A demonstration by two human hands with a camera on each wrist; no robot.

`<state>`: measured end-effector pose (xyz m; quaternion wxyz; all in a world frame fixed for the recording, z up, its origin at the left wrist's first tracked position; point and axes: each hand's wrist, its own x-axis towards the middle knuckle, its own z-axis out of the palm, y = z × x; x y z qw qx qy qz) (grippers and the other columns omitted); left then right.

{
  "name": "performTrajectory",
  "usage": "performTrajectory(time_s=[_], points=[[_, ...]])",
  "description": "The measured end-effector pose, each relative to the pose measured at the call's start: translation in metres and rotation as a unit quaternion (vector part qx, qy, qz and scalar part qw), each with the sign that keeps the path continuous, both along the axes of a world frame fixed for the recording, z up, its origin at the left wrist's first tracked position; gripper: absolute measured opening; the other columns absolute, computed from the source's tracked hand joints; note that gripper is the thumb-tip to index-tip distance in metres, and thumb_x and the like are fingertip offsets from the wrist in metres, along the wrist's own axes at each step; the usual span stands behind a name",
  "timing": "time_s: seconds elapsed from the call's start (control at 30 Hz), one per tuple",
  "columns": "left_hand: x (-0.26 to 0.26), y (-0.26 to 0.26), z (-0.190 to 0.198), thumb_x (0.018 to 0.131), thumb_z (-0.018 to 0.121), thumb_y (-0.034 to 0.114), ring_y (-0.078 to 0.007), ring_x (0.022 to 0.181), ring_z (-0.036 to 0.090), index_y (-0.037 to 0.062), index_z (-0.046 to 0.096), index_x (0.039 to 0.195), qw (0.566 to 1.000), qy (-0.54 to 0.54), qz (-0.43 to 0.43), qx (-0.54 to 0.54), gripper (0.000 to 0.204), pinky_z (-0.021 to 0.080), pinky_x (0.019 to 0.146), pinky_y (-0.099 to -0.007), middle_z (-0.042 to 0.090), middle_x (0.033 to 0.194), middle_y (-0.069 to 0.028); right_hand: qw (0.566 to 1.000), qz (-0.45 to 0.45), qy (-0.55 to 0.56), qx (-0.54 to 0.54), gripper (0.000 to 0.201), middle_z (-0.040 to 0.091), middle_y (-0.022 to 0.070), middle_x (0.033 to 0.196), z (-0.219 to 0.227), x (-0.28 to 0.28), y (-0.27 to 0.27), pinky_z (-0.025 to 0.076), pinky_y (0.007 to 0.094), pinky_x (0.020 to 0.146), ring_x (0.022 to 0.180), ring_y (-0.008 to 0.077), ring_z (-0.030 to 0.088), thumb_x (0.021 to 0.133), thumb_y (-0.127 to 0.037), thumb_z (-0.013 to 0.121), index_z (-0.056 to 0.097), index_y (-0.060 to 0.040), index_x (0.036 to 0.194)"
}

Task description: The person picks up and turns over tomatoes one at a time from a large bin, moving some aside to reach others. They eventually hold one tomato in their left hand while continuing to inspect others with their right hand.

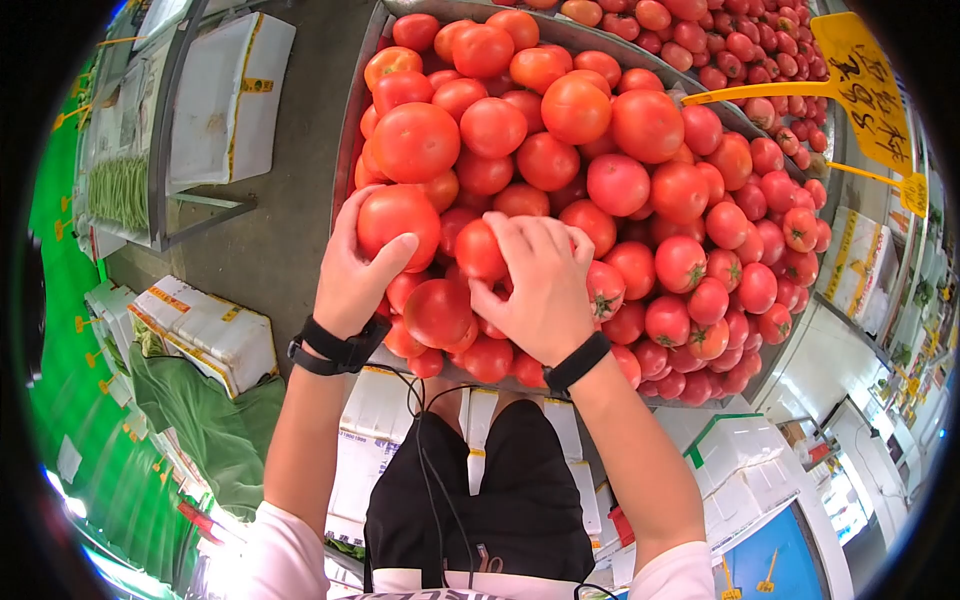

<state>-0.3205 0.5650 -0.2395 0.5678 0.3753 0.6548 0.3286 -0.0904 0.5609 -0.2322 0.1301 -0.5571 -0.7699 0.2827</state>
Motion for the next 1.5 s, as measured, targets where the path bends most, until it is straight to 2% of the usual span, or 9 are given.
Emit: performTrajectory(time_s=[0.3, 0.53, 0.8, 0.97, 1.0, 1.03, 1.2, 1.3, 1.5], points=[[-0.032, -0.040, 0.002, 0.091, 0.081, 0.022, -0.0214, 0.120, 0.064, -0.0001, 0.045, 0.150, 0.994, -0.074, 0.058, -0.047, 0.073, 0.053, 0.106, -0.0367, 0.062, 0.133, -0.0143, 0.999, -0.028, -0.036, -0.009, 0.066, 0.065, 0.0088, 0.125, -0.029, -0.027, 0.029, 0.039, 0.0486, 0.106, 0.121, 0.0283, 0.058, 0.085, -0.028, 0.083, 0.059, -0.0091, 0.143], [-0.023, -0.045, 0.008, 0.090, 0.082, 0.021, -0.0214, 0.122, 0.063, 0.0022, 0.044, 0.152, 0.989, -0.133, 0.034, -0.044, 0.075, 0.054, 0.106, -0.0383, 0.060, 0.137, -0.0137, 0.993, -0.034, -0.111, -0.033, 0.083, 0.050, 0.0165, 0.145, -0.025, -0.030, 0.020, 0.040, 0.0518, 0.108, 0.130, 0.0355, 0.051, 0.084, -0.027, 0.084, 0.047, -0.0069, 0.156], [-0.004, -0.049, 0.024, 0.088, 0.085, 0.025, -0.0233, 0.123, 0.063, 0.0034, 0.042, 0.154, 0.990, -0.138, -0.020, -0.034, 0.082, 0.053, 0.107, -0.0393, 0.060, 0.137, -0.0154, 0.995, -0.061, 0.081, -0.003, 0.066, 0.056, 0.0189, 0.140, 0.015, -0.002, -0.019, 0.046, 0.0495, 0.108, 0.129, 0.0375, 0.057, 0.088, -0.007, 0.077, 0.051, -0.0018, 0.148], [0.016, -0.070, 0.048, 0.088, 0.086, 0.026, -0.0241, 0.127, 0.062, 0.0024, 0.039, 0.156, 0.984, -0.148, -0.090, -0.035, 0.085, 0.052, 0.109, -0.0401, 0.059, 0.139, -0.0163, 0.910, -0.127, 0.270, -0.289, 0.080, 0.048, 0.0205, 0.151, 0.051, 0.007, -0.085, 0.047, 0.0455, 0.113, 0.135, 0.0371, 0.055, 0.085, -0.009, 0.081, 0.043, 0.0001, 0.155], [0.023, -0.081, 0.051, 0.086, 0.087, 0.027, -0.0267, 0.129, 0.062, 0.0014, 0.040, 0.155, 0.985, -0.138, -0.095, -0.042, 0.087, 0.052, 0.109, -0.0408, 0.060, 0.139, -0.0184, 0.947, -0.049, 0.214, -0.234, 0.096, 0.042, 0.0232, 0.157, 0.054, 0.011, -0.095, 0.043, 0.0462, 0.118, 0.142, 0.0402, 0.049, 0.081, -0.015, 0.087, 0.036, 0.0008, 0.160], [0.029, -0.089, 0.055, 0.086, 0.086, 0.031, -0.0298, 0.128, 0.063, 0.0002, 0.040, 0.155, 0.984, -0.121, -0.126, -0.048, 0.088, 0.052, 0.108, -0.0412, 0.060, 0.139, -0.0209, 0.925, -0.096, 0.233, -0.285, 0.105, 0.041, 0.0262, 0.158, 0.060, 0.008, -0.111, 0.041, 0.0472, 0.120, 0.147, 0.0419, 0.045, 0.078, -0.020, 0.090, 0.031, 0.0013, 0.162], [0.055, -0.106, 0.068, 0.091, 0.082, 0.035, -0.0343, 0.129, 0.064, -0.0013, 0.043, 0.154, 0.958, -0.061, -0.265, -0.095, 0.083, 0.051, 0.109, -0.0417, 0.061, 0.139, -0.0225, 0.973, -0.098, 0.169, -0.124, 0.100, 0.048, 0.0252, 0.150, 0.048, 0.014, -0.142, 0.049, 0.0465, 0.113, 0.137, 0.0419, 0.054, 0.073, -0.020, 0.094, 0.040, -0.0003, 0.155], [0.048, -0.096, 0.059, 0.096, 0.078, 0.036, -0.0368, 0.122, 0.066, -0.0021, 0.052, 0.148, 0.933, 0.080, -0.350, 0.020, 0.070, 0.054, 0.104, -0.0429, 0.064, 0.133, -0.0230, 0.963, -0.131, 0.164, -0.167, 0.095, 0.052, 0.0228, 0.145, 0.051, 0.017, -0.140, 0.052, 0.0468, 0.109, 0.131, 0.0416, 0.058, 0.070, -0.020, 0.095, 0.045, -0.0024, 0.149], [0.061, -0.004, 0.049, 0.088, 0.078, 0.018, -0.0390, 0.108, 0.066, 0.0067, 0.058, 0.139, 0.897, 0.257, -0.310, 0.182, 0.055, 0.056, 0.090, -0.0466, 0.060, 0.133, -0.0166, 0.954, -0.208, 0.141, -0.163, 0.093, 0.056, 0.0205, 0.141, 0.016, 0.020, -0.146, 0.051, 0.0477, 0.110, 0.131, 0.0417, 0.058, 0.069, -0.020, 0.096, 0.049, -0.0040, 0.147]])
